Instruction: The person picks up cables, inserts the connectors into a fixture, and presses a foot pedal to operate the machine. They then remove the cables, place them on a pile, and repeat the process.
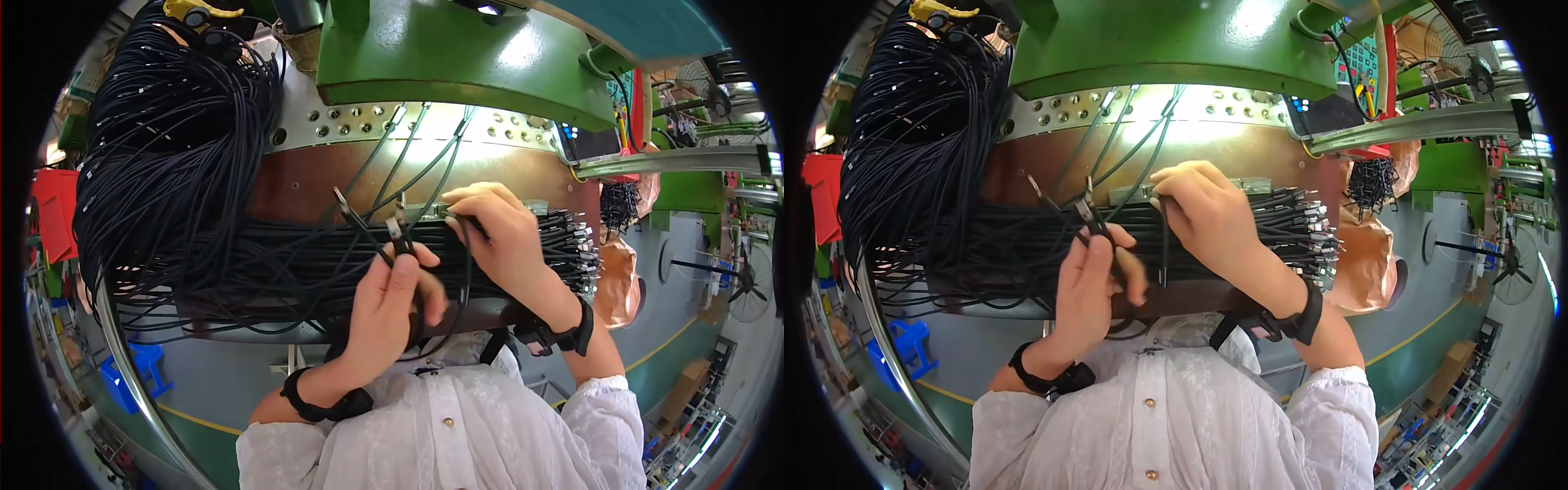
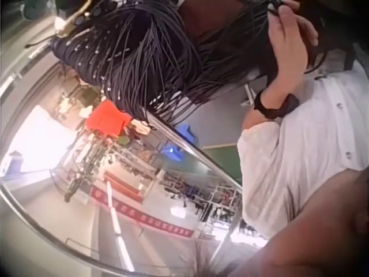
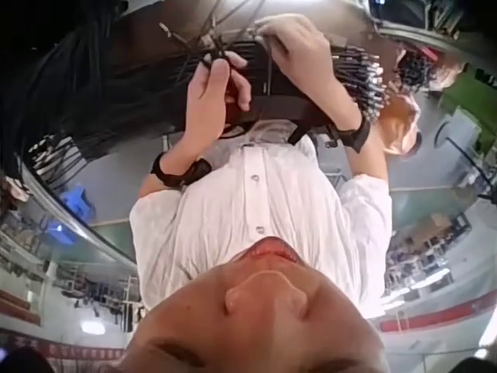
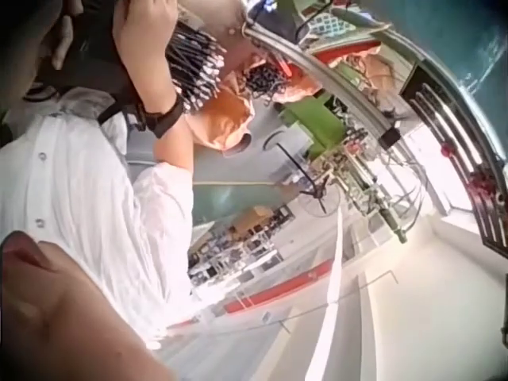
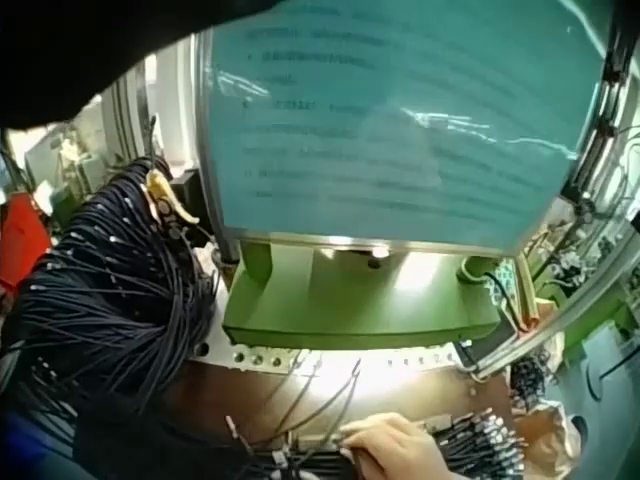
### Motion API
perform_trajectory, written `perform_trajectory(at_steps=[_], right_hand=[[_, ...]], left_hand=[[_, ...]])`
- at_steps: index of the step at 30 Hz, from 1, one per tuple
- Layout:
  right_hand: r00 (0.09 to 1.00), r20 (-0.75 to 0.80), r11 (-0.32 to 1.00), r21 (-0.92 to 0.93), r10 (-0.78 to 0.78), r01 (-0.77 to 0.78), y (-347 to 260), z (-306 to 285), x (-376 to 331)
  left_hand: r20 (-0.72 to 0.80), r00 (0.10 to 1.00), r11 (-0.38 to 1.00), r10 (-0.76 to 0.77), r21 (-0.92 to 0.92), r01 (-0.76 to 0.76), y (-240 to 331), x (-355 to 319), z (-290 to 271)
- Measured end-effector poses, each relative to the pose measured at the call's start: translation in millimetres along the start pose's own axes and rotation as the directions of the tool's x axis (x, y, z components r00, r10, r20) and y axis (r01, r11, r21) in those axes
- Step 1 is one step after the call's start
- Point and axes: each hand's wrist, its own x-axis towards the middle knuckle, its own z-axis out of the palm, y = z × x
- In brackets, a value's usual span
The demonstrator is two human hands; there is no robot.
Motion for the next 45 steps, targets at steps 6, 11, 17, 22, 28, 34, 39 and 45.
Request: perform_trajectory(at_steps=[6, 11, 17, 22, 28, 34, 39, 45], right_hand=[[0.997, 0.079, 1.0, -0.021, -0.014, 0.016, -1, -6, 3], [0.991, 0.092, 0.986, -0.13, -0.095, 0.106, -18, -16, 10], [0.994, -0.017, 0.993, -0.023, 0.111, -0.112, -4, -26, -3], [0.995, 0.038, 0.99, 0.102, 0.095, -0.098, 6, -16, -8], [0.946, 0.152, 0.913, 0.257, 0.286, -0.317, 7, -15, -5], [0.974, 0.097, 0.966, 0.142, 0.204, -0.216, 7, -15, -8], [0.99, 0.143, 0.994, -0.103, -0.012, 0.027, -7, -37, 7], [0.928, 0.262, 0.91, -0.249, -0.265, 0.33, -13, -63, 12]], left_hand=[[0.189, 0.959, 0.941, -0.213, -0.225, 0.253, 12, -4, 1], [0.248, 0.93, 0.917, -0.272, -0.226, 0.328, 10, 3, 3], [0.293, 0.85, 0.883, -0.437, -0.037, 0.467, 26, -2, 4], [0.144, 0.977, 0.966, -0.156, -0.185, 0.181, 28, 2, 2], [0.202, 0.944, 0.912, -0.262, -0.267, 0.311, 17, 7, 6], [0.256, 0.921, 0.84, -0.293, -0.391, 0.376, 14, 8, 7], [0.239, 0.904, 0.851, -0.355, -0.318, 0.418, 16, 11, 11], [0.327, 0.877, 0.928, -0.353, -0.001, 0.374, 28, 9, 10]])
